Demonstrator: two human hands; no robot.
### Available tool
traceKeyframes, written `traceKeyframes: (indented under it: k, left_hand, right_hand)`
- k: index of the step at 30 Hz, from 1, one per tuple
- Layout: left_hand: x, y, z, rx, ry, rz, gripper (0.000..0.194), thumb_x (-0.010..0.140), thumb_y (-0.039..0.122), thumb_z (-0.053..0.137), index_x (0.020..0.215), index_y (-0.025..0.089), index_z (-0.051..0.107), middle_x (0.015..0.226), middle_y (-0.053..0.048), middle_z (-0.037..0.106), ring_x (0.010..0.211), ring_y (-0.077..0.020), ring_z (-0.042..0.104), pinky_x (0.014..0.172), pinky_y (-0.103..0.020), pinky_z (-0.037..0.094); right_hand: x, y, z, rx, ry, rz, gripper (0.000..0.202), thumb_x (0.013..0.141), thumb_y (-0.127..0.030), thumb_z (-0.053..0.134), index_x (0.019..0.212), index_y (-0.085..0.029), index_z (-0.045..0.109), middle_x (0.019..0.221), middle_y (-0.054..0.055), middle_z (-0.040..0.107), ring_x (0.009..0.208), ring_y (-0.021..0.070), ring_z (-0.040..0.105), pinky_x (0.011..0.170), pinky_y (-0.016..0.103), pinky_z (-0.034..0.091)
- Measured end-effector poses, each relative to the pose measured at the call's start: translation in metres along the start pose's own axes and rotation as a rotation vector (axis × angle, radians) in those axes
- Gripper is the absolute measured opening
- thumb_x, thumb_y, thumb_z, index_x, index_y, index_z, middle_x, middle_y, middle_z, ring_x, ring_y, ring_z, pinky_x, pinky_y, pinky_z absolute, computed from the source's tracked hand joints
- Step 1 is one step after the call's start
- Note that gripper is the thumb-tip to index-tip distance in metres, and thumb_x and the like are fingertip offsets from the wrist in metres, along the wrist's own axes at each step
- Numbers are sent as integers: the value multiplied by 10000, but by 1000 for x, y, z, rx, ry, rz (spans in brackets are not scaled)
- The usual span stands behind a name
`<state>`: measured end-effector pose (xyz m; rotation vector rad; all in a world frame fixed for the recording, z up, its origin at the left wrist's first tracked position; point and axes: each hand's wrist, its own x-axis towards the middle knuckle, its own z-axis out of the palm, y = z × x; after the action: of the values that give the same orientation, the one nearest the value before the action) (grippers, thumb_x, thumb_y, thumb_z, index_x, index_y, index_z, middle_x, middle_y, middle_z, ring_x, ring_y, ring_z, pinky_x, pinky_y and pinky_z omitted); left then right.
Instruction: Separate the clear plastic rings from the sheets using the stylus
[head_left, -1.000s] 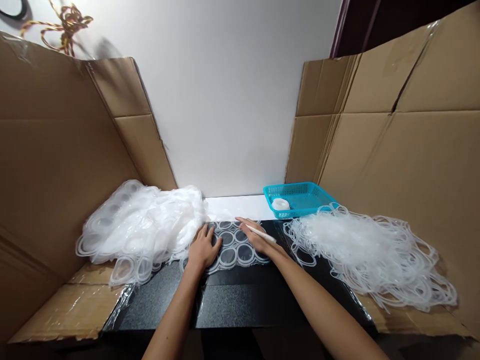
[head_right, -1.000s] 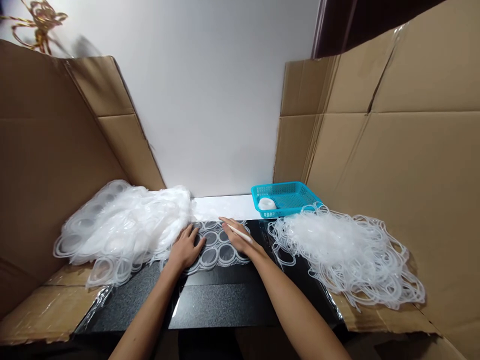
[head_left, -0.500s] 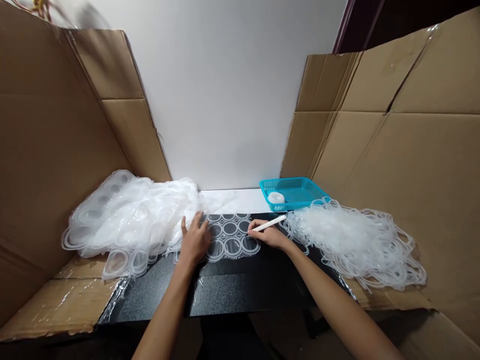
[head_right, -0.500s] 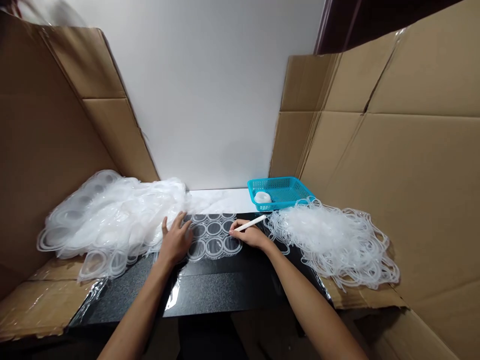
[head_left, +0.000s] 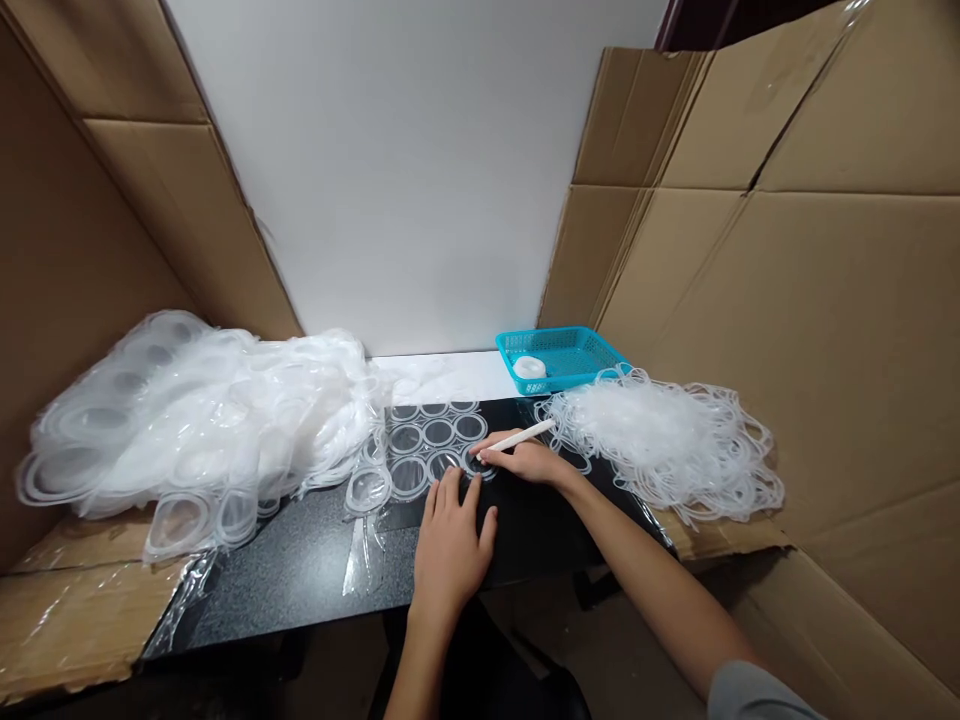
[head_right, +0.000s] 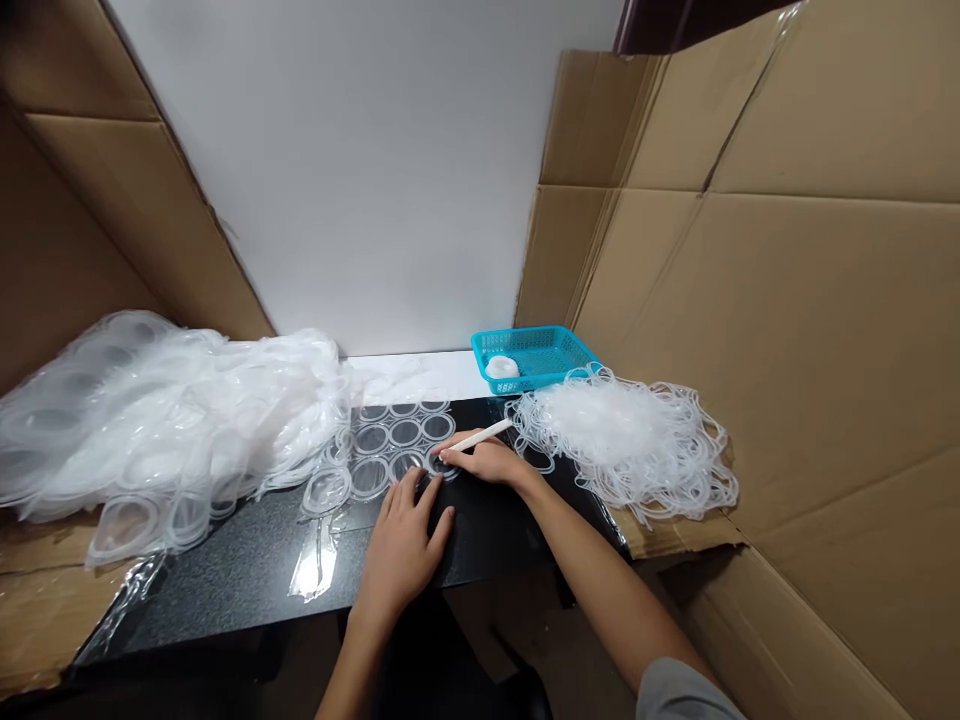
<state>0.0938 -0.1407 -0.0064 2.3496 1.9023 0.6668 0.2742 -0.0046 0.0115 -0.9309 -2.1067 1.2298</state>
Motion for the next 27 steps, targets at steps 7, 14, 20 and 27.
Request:
traceKeyframes:
  k: [7,14,20,27]
  left_hand:
    - [3,1,-6,-13,-23,-13,484,1035,376,525,1482,202,588,1558,-165,543,1479,-343,499,1245,-572,395]
    - [4,4,-5,-12,-23,-30,488,1033,384,538,1474,181,592,1566,-174,544,1488,-340,494,1272,-566,363]
    - [4,3,-6,-41,-15,-26,463,1035,387,535,1459,211,588,1562,-141,554,1483,-323,498,1274,-562,363]
    - [3,0,-5,-77,1,-16,450,1029,391,536,1454,250,582,1551,-120,557,1472,-318,503,1265,-564,367]
  right_hand:
    - [-3,-2,-2,-22,2,-11,255,920,-367,684,1047,-206,835,1064,82,816,964,235,751,877,346,573]
    - [-3,-3,-5,-84,-32,-135,234,932,-311,656,1030,-199,837,1094,84,805,1005,224,736,913,344,554]
    - [-6,-4,-7,-100,-27,-87,239,946,-324,653,1047,-215,839,1103,71,810,1013,222,737,906,336,553]
    - [-5,-4,-8,-73,-29,-55,245,933,-348,677,1050,-213,845,1064,66,815,958,214,736,866,316,562]
